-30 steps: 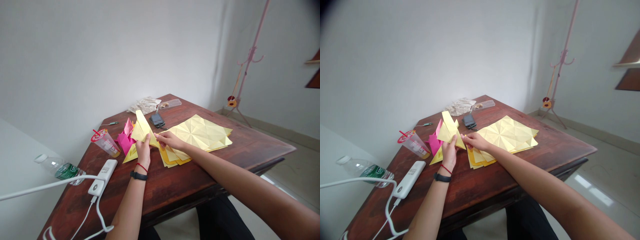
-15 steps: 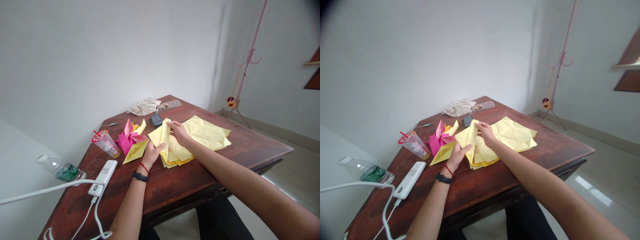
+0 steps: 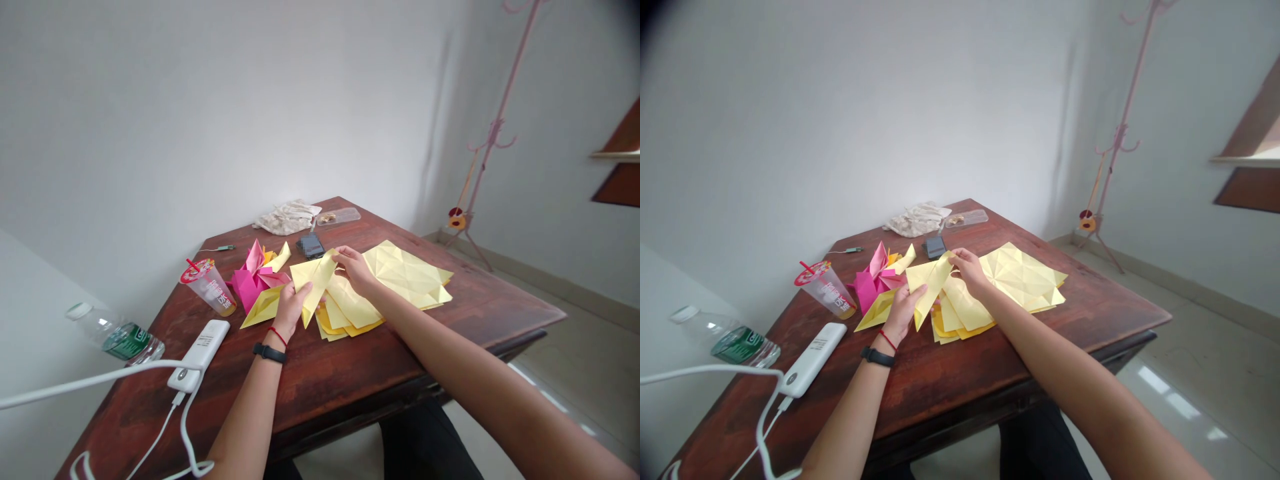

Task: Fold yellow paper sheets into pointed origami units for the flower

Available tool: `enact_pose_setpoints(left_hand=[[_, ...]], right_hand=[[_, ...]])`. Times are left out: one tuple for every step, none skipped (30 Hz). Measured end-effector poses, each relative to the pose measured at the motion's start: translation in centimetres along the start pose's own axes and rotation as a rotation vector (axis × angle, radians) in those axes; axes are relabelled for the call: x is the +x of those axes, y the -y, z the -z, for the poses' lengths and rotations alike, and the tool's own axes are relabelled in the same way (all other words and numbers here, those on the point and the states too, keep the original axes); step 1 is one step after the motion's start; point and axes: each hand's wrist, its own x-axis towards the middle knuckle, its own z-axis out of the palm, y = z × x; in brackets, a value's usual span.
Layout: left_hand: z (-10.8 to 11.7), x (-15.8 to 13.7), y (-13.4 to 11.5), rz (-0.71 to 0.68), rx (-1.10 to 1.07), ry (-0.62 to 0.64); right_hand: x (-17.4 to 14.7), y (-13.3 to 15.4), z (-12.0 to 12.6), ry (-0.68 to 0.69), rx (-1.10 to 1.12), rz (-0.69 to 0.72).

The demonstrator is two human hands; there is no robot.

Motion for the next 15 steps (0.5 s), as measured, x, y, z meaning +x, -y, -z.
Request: enact_pose_setpoints(left_hand=[[0.1, 0.0, -0.1, 0.002, -0.003, -0.007], [0.2, 0.0, -0.2, 0.006, -0.005, -0.014], [0.3, 0.0, -0.2, 0.011, -0.007, -0.022], [0.4, 0.0, -0.1, 0.017, -0.012, -0.025], [0.4, 0.0, -0.1, 0.02, -0.019, -0.026], [0.5, 0.0, 0.0, 0.026, -0.027, -0.015], [0.5, 0.0, 0.1, 0.026, -0.038, -0.008], [0.5, 0.0, 0.3, 0.029, -0.047, 0.003], [0.5, 0.0, 0.4, 0.034, -0.055, 0.011], [0.5, -0.1, 0.5, 0.04, -0.06, 0.021], [0.5, -0.1, 0.6, 0.046, -0.061, 0.034], [0.4, -0.1, 0.7, 0.05, -0.059, 0.048], [0.4, -0.1, 0.8, 0.05, -0.054, 0.065], [0.4, -0.1, 0.9, 0.04, -0.043, 0.071], [0.4, 0.0, 1.0, 0.02, -0.028, 0.061]], right_hand=[[0.0, 0.2, 0.1, 0.023, -0.04, 0.008], [0.1, 0.4, 0.2, 0.053, -0.086, 0.014], [0.1, 0.7, 0.3, 0.092, -0.135, 0.018], [0.3, 1.0, 0.4, 0.135, -0.183, 0.019], [0.4, 1.3, 0.5, 0.177, -0.227, 0.02], [0.7, 1.6, 0.5, 0.217, -0.266, 0.025], [0.9, 1.8, 0.6, 0.251, -0.302, 0.033], [1.1, 2.1, 0.7, 0.279, -0.334, 0.044], [1.3, 2.3, 0.8, 0.3, -0.361, 0.056], [1.5, 2.4, 0.9, 0.317, -0.386, 0.064], [1.6, 2.5, 1.1, 0.332, -0.407, 0.068], [1.6, 2.5, 1.3, 0.34, -0.42, 0.069], [1.5, 2.5, 1.6, 0.347, -0.426, 0.065], [1.3, 2.4, 1.8, 0.355, -0.428, 0.059], [1.1, 2.2, 2.1, 0.358, -0.427, 0.051]])
